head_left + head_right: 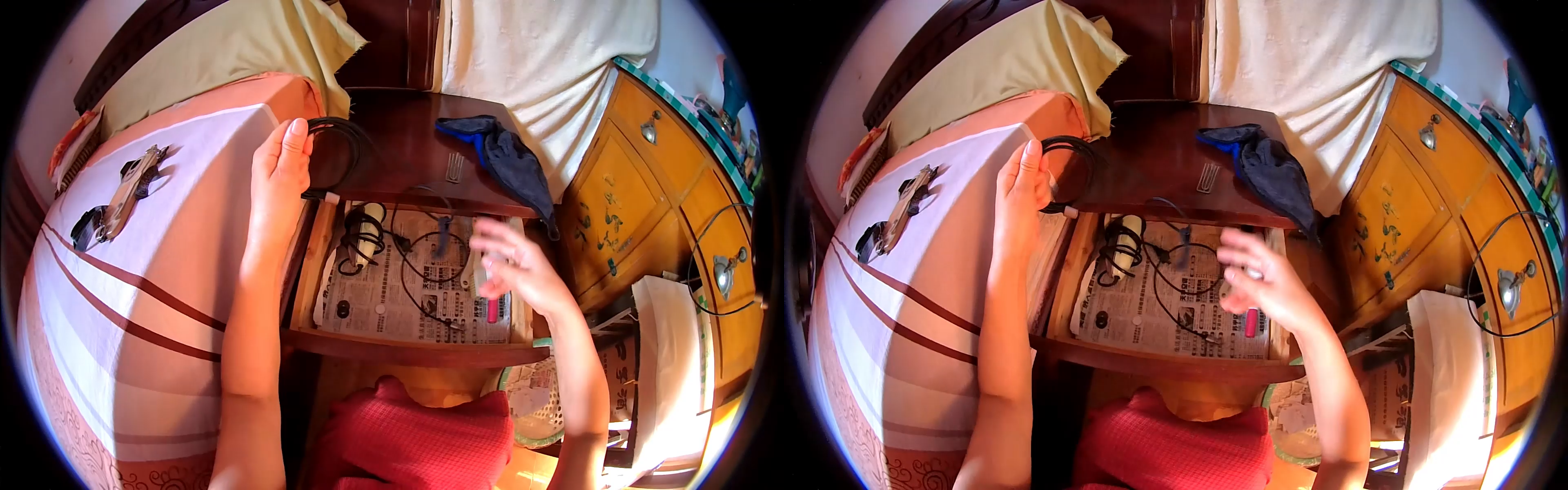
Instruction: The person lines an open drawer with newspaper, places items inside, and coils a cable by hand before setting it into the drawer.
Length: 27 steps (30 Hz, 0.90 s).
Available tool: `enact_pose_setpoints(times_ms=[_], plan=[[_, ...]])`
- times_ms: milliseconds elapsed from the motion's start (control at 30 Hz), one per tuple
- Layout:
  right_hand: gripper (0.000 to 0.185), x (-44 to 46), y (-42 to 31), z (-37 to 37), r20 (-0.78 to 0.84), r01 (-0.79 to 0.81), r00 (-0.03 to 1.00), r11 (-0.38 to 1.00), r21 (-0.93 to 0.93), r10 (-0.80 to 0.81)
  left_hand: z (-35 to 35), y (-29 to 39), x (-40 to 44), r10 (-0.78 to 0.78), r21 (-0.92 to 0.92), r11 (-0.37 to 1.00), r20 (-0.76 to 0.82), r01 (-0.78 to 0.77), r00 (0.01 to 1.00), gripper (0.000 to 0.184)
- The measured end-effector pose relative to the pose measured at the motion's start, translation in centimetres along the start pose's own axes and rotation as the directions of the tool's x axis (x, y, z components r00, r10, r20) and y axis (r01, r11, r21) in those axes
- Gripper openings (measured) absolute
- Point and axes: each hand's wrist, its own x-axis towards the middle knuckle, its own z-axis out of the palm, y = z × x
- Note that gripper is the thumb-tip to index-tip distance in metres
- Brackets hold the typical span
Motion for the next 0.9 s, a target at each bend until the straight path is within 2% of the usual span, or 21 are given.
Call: enact_pose_setpoints(times_ms=[33, 67, 100, 133, 167, 200, 267, 333, 367, 400, 433, 467, 533, 600, 667, 733, 767, 800, 833, 867, 900], plan=[[0.036, 0.1, 0.6, 0.0, -0.064, -0.017, 0.998, 0.941, -0.337, -0.005, 0.2, 0.2, 0.0, 0.001, -0.001, 1.0, 0.003, -0.001, 1.0, 0.03], [0.036, 0.5, 0.9, 0.0, -0.066, -0.017, 0.998, 0.942, -0.337, -0.006, 0.6, 0.4, -0.1, 0.006, 0.081, 0.997, 0.013, -0.007, 1.0, 0.031], [0.032, 0.9, 1.1, 0.2, -0.165, 0.127, 0.966, 0.924, -0.361, -0.197, 0.9, 0.6, -0.3, 0.007, 0.163, 0.987, 0.023, -0.01, 1.0, 0.032], [0.028, 1.3, 0.9, 0.5, -0.255, 0.261, 0.889, 0.879, -0.4, -0.38, 1.2, 0.8, -0.5, 0.004, 0.163, 0.987, 0.027, -0.008, 1.0, 0.032], [0.027, 1.7, 0.2, 0.8, -0.301, 0.288, 0.852, 0.864, -0.412, -0.428, 1.6, 1.1, -0.8, 0.039, 0.21, 0.976, 0.051, -0.049, 0.998, 0.033], [0.03, 2.1, -0.5, 1.2, -0.285, 0.415, 0.761, 0.775, -0.476, -0.583, 1.9, 1.4, -0.9, 0.075, 0.255, 0.962, 0.075, -0.092, 0.994, 0.034], [0.035, 2.3, -2.5, 3.1, -0.228, 0.528, 0.656, 0.653, -0.543, -0.72, 2.4, 2.0, -1.0, 0.083, 0.245, 0.964, 0.083, -0.101, 0.993, 0.033], [0.041, 2.3, -3.2, 3.5, -0.006, 0.541, 0.652, 0.47, -0.697, -0.758, 2.4, 2.4, -1.0, 0.091, 0.237, 0.965, 0.09, -0.11, 0.992, 0.033], [0.047, 2.0, -3.8, 3.1, 0.135, 0.596, 0.748, 0.567, -0.569, -0.65, 2.3, 2.6, -0.8, 0.058, 0.18, 0.981, 0.083, -0.072, 0.995, 0.033], [0.046, 2.5, -3.7, 2.5, 0.325, 0.706, 0.668, 0.43, -0.562, -0.67, 2.1, 2.8, -0.8, 0.024, 0.122, 0.992, 0.077, -0.034, 0.997, 0.032], [0.042, 2.1, -3.7, 2.1, 0.314, 0.647, 0.762, 0.681, -0.343, -0.566, 2.0, 3.1, -0.8, 0.016, 0.09, 0.996, 0.061, -0.021, 0.998, 0.033], [0.039, 1.6, -4.1, 1.8, 0.341, 0.5, 0.829, 0.86, -0.097, -0.443, 1.6, 3.1, -0.6, 0.018, 0.091, 0.996, 0.058, -0.023, 0.998, 0.033], [0.04, 1.2, -5.1, 1.6, 0.324, 0.434, 0.866, 0.895, -0.103, -0.382, 0.6, 2.8, -0.3, 0.023, 0.045, 0.999, 0.151, -0.03, 0.988, 0.033], [0.042, 1.4, -4.9, 1.6, 0.426, 0.344, 0.84, 0.937, 0.057, -0.335, 0.5, 2.5, -0.2, 0.004, 0.042, 0.999, 0.181, -0.012, 0.983, 0.034], [0.041, 1.6, -4.6, 1.2, 0.438, 0.33, 0.831, 0.938, 0.105, -0.342, 0.5, 2.4, 0.0, 0.003, -0.054, 0.998, 0.209, 0.008, 0.978, 0.033], [0.044, 1.1, -4.4, 1.0, 0.38, 0.614, 0.758, 0.777, -0.139, -0.531, 0.3, 2.5, 0.2, -0.003, -0.103, 0.995, 0.148, 0.018, 0.989, 0.032], [0.04, 1.0, -4.1, 1.0, 0.266, 0.613, 0.788, 0.746, -0.26, -0.555, 0.2, 2.5, 0.3, -0.014, -0.153, 0.988, 0.087, 0.027, 0.996, 0.031], [0.04, 0.9, -4.0, 0.7, 0.267, 0.613, 0.788, 0.746, -0.261, -0.554, 0.2, 2.4, 0.4, -0.013, -0.154, 0.988, 0.085, 0.026, 0.996, 0.031], [0.031, 0.7, -3.9, 0.3, 0.259, 0.596, 0.784, 0.568, -0.568, -0.564, 0.1, 2.4, 0.5, -0.012, -0.173, 0.985, 0.035, 0.018, 0.999, 0.031], [0.023, 0.6, -3.8, 0.0, 0.254, 0.5, 0.778, 0.322, -0.804, -0.574, 0.0, 2.4, 0.5, -0.011, -0.191, 0.982, -0.014, 0.008, 1.0, 0.03], [0.016, 0.0, -4.0, 0.6, 0.154, 0.429, 0.784, 0.346, -0.834, -0.602, -0.2, 2.3, 0.5, -0.012, -0.232, 0.973, -0.027, 0.006, 1.0, 0.029]])
